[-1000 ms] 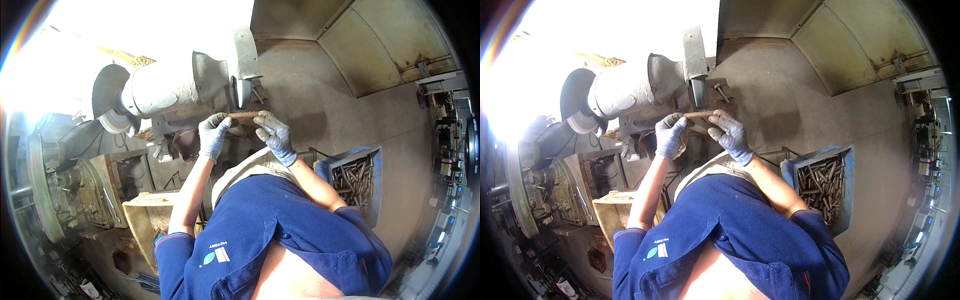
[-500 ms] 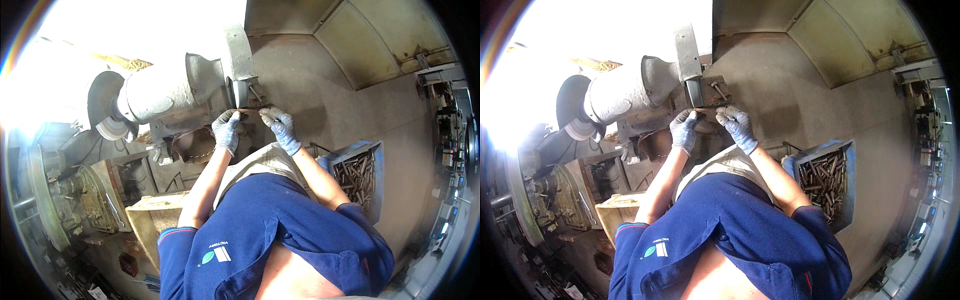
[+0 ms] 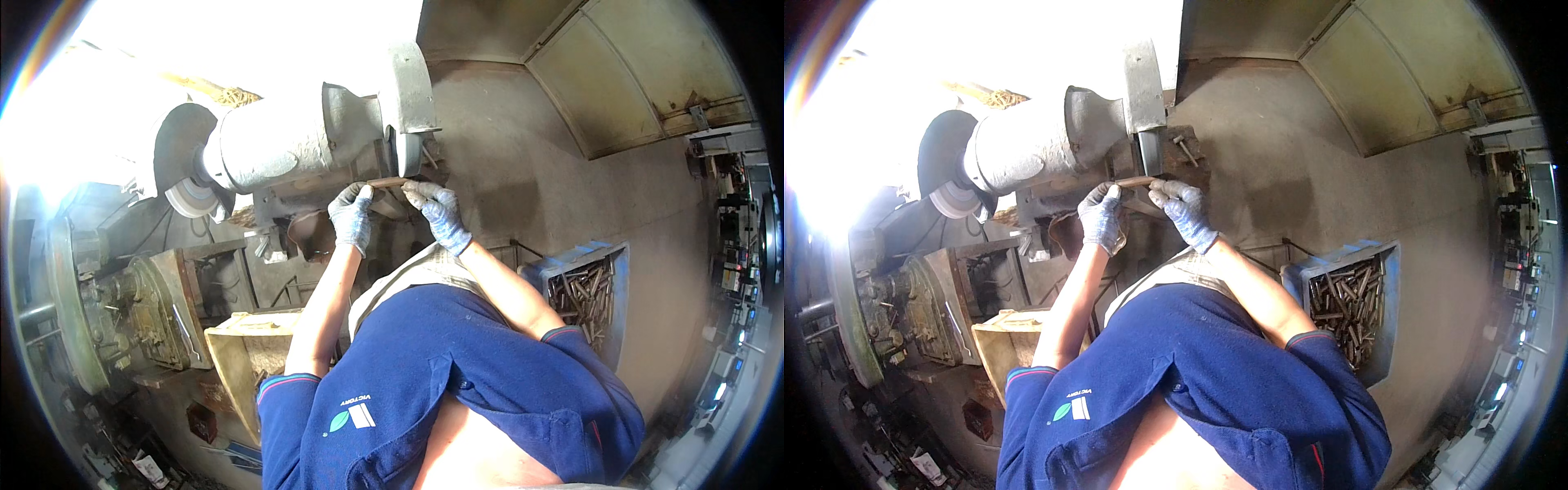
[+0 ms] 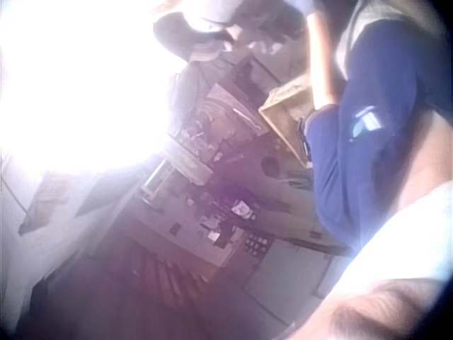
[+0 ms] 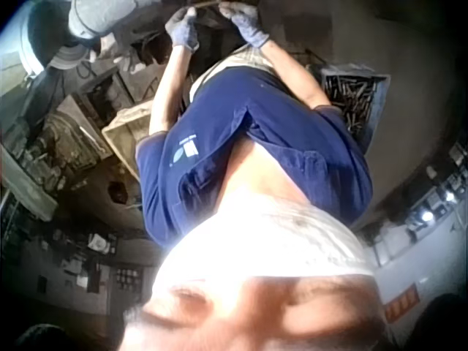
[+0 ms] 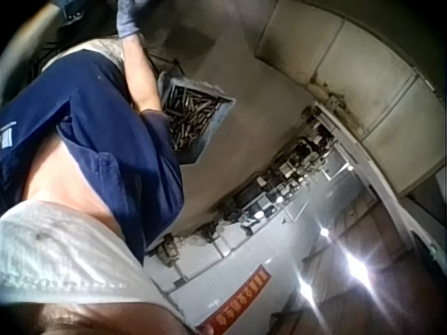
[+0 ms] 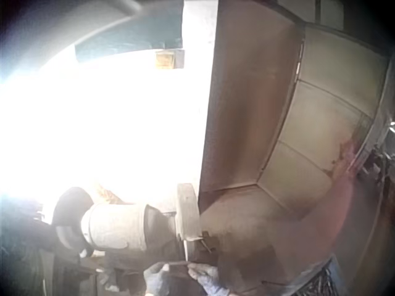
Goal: The person holds a metal tube with gloved hands against a bench grinder to smooth the edges, then places the finished piece into a wooden bin before repeating the process with another tube.
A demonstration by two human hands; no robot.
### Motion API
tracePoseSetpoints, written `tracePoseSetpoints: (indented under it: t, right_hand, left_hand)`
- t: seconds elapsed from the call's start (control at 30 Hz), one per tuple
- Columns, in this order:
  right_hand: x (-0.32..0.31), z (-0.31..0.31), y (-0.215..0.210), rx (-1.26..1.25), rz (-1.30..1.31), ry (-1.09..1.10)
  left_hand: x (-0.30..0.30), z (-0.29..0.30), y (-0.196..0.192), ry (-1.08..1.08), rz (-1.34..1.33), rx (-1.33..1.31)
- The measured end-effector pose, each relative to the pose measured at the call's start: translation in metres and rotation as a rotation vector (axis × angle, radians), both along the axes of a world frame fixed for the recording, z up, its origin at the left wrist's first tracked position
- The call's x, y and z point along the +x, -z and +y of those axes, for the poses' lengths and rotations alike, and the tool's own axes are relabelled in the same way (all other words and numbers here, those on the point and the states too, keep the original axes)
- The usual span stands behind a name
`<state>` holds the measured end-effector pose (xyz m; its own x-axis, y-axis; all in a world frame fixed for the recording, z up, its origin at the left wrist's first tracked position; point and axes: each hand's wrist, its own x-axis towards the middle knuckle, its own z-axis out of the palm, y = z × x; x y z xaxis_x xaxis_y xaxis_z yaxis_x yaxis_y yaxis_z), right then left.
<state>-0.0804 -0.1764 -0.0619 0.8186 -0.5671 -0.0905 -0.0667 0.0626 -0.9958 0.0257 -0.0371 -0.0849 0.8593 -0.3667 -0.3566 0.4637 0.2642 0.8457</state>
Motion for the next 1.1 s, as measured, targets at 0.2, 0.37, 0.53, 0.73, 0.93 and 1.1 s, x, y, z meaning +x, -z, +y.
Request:
tracePoseSetpoints:
  t: [0.2,0.37,0.53,0.73,0.93,1.1]
  right_hand:
    - [-0.018,-0.026,0.006,-0.088,0.050,0.086]
    - [-0.025,-0.041,0.026,-0.053,0.062,0.113]
    - [-0.011,-0.022,0.015,-0.055,0.024,0.059]
    - [0.005,0.001,0.008,0.058,-0.008,0.003]
    - [-0.007,0.004,0.002,-0.257,-0.187,-0.082]
    - [-0.050,0.010,-0.038,-0.628,-0.275,-0.120]
  left_hand:
    - [-0.010,-0.033,-0.005,0.132,-0.038,0.028]
    - [-0.014,-0.046,-0.002,0.167,-0.090,0.147]
    - [-0.004,-0.028,0.007,0.095,-0.011,0.050]
    - [0.011,-0.004,0.003,0.015,-0.063,0.145]
    - [-0.003,0.016,-0.035,0.086,-0.085,0.042]
    - [-0.031,0.042,-0.060,0.216,-0.162,0.001]
